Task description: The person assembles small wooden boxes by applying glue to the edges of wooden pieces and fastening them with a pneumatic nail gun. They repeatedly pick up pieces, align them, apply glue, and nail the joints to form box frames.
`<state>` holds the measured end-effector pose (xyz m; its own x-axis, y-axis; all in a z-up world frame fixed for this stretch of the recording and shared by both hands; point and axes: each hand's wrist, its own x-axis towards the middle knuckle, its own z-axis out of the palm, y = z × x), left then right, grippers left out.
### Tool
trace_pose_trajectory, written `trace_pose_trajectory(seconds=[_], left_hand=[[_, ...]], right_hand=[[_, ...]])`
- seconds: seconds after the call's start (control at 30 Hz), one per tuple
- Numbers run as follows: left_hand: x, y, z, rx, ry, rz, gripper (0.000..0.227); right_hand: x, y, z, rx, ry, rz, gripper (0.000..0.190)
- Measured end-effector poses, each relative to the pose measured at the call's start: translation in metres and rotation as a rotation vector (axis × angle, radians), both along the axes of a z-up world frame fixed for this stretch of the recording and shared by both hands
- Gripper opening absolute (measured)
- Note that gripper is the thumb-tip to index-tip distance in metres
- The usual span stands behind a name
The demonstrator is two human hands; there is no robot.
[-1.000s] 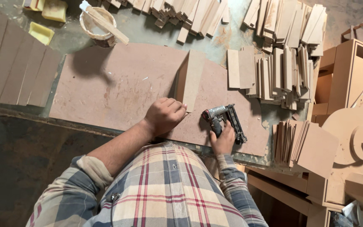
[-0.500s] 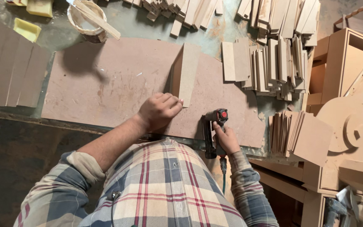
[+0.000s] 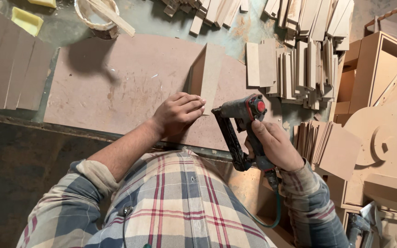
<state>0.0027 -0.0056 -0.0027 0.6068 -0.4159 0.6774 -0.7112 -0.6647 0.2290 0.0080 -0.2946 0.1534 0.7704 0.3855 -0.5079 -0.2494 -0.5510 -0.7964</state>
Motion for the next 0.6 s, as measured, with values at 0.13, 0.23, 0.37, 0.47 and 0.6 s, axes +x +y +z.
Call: trace_pose_trajectory(seconds=[0.13, 0.23, 0.37, 0.47, 0.6], left_hand=[[0.001, -0.001, -0.001, -0.019, -0.004, -0.001, 0.007], [0.0, -0.001, -0.004, -0.021, -0.007, 0.01, 0.008], [0.001, -0.002, -0.007, -0.016, -0.008, 0.006, 0.008], [0.001, -0.004, -0.01, -0.003, 0.009, 0.01, 0.007], [0.003, -0.005, -0.011, 0.006, 0.008, 0.013, 0.008]], right_hand=[[0.008, 0.012, 0.007, -0.042, 0.041, 0.03, 0.061], [0.007, 0.011, 0.007, -0.057, 0.048, 0.044, 0.059], [0.007, 0.012, 0.008, -0.063, 0.073, 0.038, 0.062], [0.006, 0.014, 0.007, -0.082, 0.082, 0.023, 0.059], [0.005, 0.014, 0.007, -0.092, 0.073, 0.021, 0.055]])
